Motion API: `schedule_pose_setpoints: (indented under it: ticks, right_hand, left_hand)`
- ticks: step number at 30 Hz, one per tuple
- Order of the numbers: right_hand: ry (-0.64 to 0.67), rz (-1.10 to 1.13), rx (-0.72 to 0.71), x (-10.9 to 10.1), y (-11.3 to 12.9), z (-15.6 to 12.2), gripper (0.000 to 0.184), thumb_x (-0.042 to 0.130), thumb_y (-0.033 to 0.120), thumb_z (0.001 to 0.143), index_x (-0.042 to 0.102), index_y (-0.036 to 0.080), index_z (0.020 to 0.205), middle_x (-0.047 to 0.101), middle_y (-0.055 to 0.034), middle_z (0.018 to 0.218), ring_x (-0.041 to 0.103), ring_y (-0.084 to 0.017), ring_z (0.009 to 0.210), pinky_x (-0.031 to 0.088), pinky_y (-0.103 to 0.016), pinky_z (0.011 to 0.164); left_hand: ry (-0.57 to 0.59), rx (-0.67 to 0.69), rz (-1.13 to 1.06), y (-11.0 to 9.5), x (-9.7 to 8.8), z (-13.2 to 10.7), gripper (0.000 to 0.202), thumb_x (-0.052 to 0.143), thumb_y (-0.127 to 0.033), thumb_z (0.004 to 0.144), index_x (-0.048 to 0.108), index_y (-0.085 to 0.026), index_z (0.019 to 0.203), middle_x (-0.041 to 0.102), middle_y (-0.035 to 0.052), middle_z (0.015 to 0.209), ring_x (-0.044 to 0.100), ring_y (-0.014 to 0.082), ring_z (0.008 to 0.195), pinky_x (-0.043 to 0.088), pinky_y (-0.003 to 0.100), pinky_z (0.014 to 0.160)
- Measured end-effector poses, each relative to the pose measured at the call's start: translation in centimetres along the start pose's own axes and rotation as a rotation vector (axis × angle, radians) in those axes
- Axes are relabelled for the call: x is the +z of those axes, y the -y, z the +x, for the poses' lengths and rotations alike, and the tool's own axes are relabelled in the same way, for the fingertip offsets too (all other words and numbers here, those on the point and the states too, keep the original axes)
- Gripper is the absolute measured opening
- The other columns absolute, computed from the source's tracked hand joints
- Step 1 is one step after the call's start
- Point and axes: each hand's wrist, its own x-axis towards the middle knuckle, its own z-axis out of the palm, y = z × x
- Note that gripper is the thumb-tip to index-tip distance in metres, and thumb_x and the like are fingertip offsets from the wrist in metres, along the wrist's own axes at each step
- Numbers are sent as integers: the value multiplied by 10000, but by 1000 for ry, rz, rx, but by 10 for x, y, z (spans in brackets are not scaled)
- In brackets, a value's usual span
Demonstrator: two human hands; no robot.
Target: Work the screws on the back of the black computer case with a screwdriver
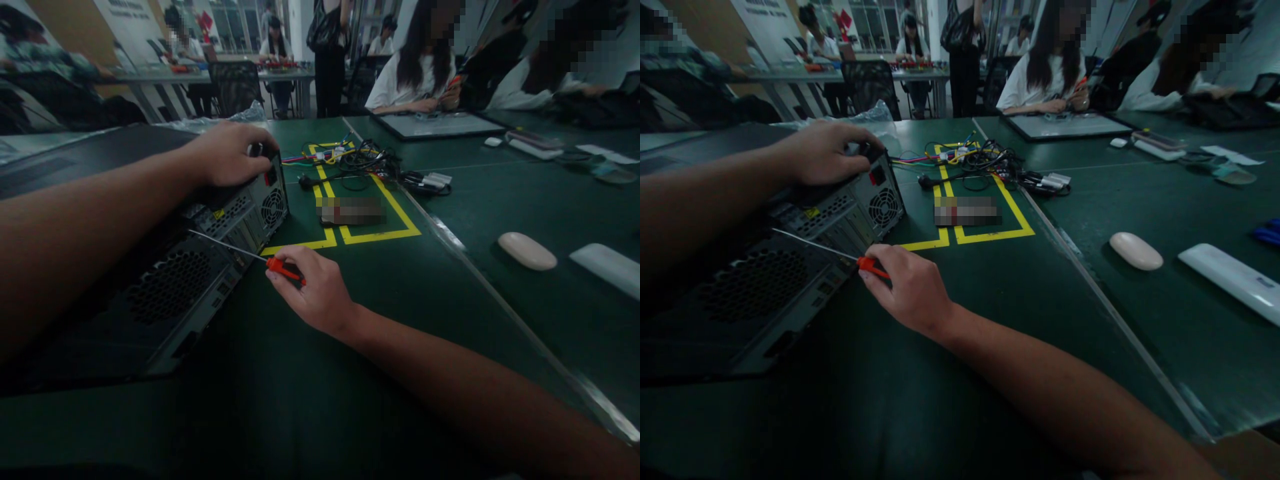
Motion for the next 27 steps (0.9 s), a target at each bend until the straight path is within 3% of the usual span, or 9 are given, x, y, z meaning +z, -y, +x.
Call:
schedule_pose_setpoints:
  ticks: [6, 12, 20, 27]
  right_hand:
    - [12, 6, 13, 0, 0, 0, 159, 684, 356, 1159, 705, 235, 1260, 831, -61, 1151, 808, -201, 1009, 657, -339, 919]
    - [-5, -31, -17, 0, -1, 0, 178, 683, 368, 1163, 714, 225, 1265, 828, -64, 1125, 800, -204, 985, 642, -338, 894]
    - [-13, -34, -18, 1, -1, 0, 164, 702, 364, 1151, 714, 240, 1258, 834, -49, 1117, 800, -198, 976, 634, -328, 894]
    - [-20, -28, -28, 0, -1, 0, 190, 677, 383, 1166, 717, 226, 1265, 832, -61, 1129, 805, -205, 988, 626, -321, 897]
  left_hand:
    - [2, -1, -16, 1, 0, 0, 741, 499, -492, 957, 768, -121, 1538, 778, 156, 1460, 701, 379, 1375, 479, 535, 1256]
    - [6, 9, -13, -2, 0, -1, 747, 477, -478, 972, 760, -78, 1536, 777, 203, 1461, 705, 403, 1365, 483, 565, 1248]
    - [-10, 0, -5, 1, 1, 1, 744, 485, -503, 955, 777, -130, 1527, 798, 153, 1391, 719, 373, 1319, 501, 541, 1220]
    - [6, -18, -12, -4, -1, -1, 756, 472, -472, 956, 763, -102, 1547, 792, 182, 1433, 716, 389, 1342, 481, 556, 1249]
